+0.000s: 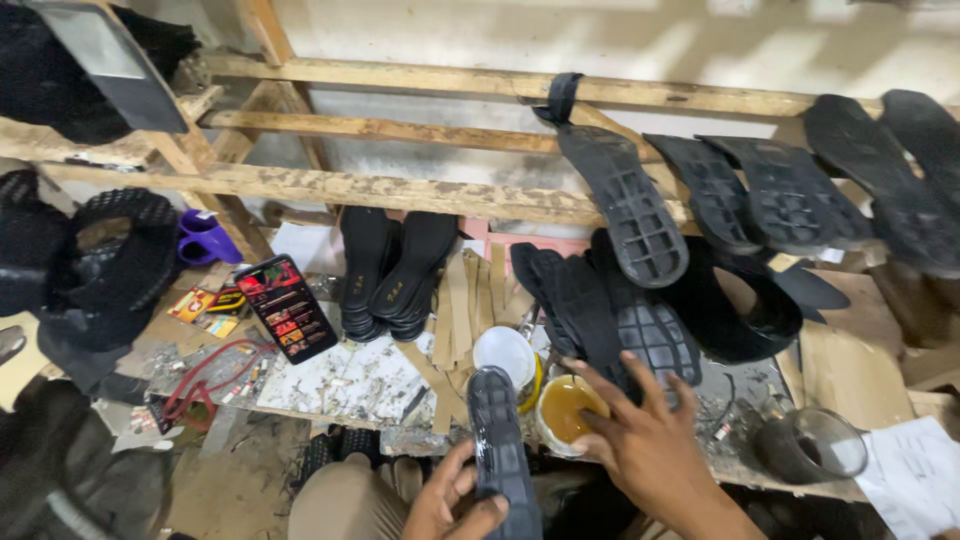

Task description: The person holds a rubber shoe sole in one hand and spreads adhesive over its bottom surface using their fingers, dipping into a cup of glue. They coat the sole, set it on the workbench with other finished soles, and pick up the next sole to repeat the gluing.

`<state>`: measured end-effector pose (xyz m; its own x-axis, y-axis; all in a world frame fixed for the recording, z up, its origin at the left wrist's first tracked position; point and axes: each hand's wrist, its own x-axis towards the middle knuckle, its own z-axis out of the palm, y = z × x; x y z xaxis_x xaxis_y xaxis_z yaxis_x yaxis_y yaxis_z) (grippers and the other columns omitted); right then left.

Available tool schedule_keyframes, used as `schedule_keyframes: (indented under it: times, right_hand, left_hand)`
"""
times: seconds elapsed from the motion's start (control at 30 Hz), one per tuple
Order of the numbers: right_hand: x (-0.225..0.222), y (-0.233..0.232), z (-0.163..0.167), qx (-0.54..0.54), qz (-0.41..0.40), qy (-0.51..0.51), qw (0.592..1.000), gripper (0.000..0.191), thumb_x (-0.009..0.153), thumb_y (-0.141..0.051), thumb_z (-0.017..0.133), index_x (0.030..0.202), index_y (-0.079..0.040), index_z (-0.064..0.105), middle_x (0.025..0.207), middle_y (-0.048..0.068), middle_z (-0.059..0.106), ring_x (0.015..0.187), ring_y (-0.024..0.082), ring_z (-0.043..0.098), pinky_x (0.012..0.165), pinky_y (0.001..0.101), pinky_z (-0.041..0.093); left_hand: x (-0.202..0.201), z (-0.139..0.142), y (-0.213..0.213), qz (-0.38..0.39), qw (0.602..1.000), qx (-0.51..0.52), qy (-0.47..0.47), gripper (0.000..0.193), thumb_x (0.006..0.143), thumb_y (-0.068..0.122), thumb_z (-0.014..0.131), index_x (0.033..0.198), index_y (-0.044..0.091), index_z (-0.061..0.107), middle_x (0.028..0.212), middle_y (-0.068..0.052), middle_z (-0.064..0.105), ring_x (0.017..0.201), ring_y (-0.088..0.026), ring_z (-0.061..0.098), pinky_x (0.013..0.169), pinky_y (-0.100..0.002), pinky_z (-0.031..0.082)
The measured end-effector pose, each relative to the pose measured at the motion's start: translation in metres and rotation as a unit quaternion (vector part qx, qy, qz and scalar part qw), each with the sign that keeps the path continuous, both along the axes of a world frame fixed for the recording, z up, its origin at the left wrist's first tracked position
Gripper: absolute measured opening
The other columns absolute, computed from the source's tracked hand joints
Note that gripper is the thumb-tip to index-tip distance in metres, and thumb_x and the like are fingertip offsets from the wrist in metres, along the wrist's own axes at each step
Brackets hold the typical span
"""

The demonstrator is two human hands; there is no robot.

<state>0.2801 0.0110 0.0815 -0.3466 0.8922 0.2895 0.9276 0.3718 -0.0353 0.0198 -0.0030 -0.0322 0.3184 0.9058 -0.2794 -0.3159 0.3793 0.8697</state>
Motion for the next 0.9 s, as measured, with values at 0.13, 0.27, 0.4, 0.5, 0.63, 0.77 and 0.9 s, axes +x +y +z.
schedule_keyframes:
  times: [0.13,0.27,0.4,0.5,0.63,0.77,0.9]
  right_hand:
    - [0.008,-0.011,0.005,-0.194,-0.090,-0.087,0.973,0.042,0.093,-0.054,0.052,0.120,-0.032,0.075,0.156,-0.023,0.033,0.154,0.025,0.016,0.118,0.0631,0.015]
    - [0.013,-0.021,0.008,-0.083,0.054,0.171,0.980,0.024,0.104,-0.027,0.061,0.097,-0.031,0.083,0.160,-0.018,0.054,0.155,0.032,0.030,0.120,0.0589,0.017]
    - [0.004,-0.023,0.011,-0.063,0.123,0.205,0.969,0.051,0.084,-0.019,0.070,0.133,-0.033,0.069,0.161,0.008,0.033,0.142,0.042,0.028,0.111,0.0611,0.020]
    - [-0.004,-0.022,0.012,0.013,0.114,0.062,0.991,0.076,0.069,-0.010,0.071,0.134,-0.051,0.065,0.161,0.009,0.034,0.141,0.046,0.027,0.107,0.0624,0.021]
    - [-0.006,-0.021,0.009,0.091,0.134,0.013,0.987,0.085,0.066,-0.005,0.068,0.133,-0.055,0.062,0.159,0.001,0.037,0.139,0.044,0.032,0.105,0.0596,0.026]
    - [-0.003,-0.023,-0.001,0.135,0.118,-0.009,0.984,0.082,0.063,-0.018,0.063,0.131,-0.063,0.058,0.161,0.007,0.036,0.141,0.047,0.031,0.104,0.0603,0.024]
    - [0.001,-0.028,-0.008,0.119,0.177,0.023,0.977,0.066,0.076,-0.016,0.064,0.131,-0.053,0.063,0.156,-0.002,0.040,0.136,0.038,0.036,0.102,0.0567,0.029]
  left_hand:
    - [-0.014,-0.034,-0.006,-0.011,0.999,-0.037,-0.016,0.084,0.078,-0.008,0.064,0.155,0.008,0.036,0.123,-0.015,0.077,0.108,-0.019,0.074,0.093,-0.032,0.057]
    - [-0.017,-0.060,-0.001,-0.049,0.998,-0.045,-0.002,0.088,0.077,-0.004,0.068,0.156,0.012,0.033,0.123,-0.017,0.076,0.107,-0.022,0.075,0.089,-0.032,0.056]
    - [-0.011,-0.075,0.009,-0.172,0.979,0.025,-0.106,0.084,0.085,0.014,0.072,0.158,0.002,0.031,0.143,-0.017,0.065,0.130,-0.024,0.065,0.107,-0.034,0.048]
    - [-0.009,-0.080,0.007,-0.200,0.955,0.018,-0.219,0.088,0.092,0.028,0.073,0.161,-0.002,0.027,0.157,-0.021,0.054,0.145,-0.029,0.055,0.122,-0.037,0.038]
    - [-0.010,-0.074,0.002,-0.195,0.968,0.119,-0.107,0.079,0.094,0.008,0.072,0.161,-0.002,0.031,0.164,-0.019,0.044,0.153,-0.027,0.044,0.127,-0.042,0.029]
    - [-0.011,-0.049,0.003,-0.198,0.970,0.135,-0.027,0.080,0.088,0.006,0.072,0.157,0.001,0.032,0.160,-0.014,0.046,0.149,-0.024,0.045,0.125,-0.041,0.030]
    - [-0.013,-0.016,-0.002,-0.148,0.981,0.121,-0.045,0.076,0.087,0.004,0.069,0.155,-0.003,0.037,0.150,-0.019,0.060,0.145,-0.027,0.054,0.122,-0.040,0.033]
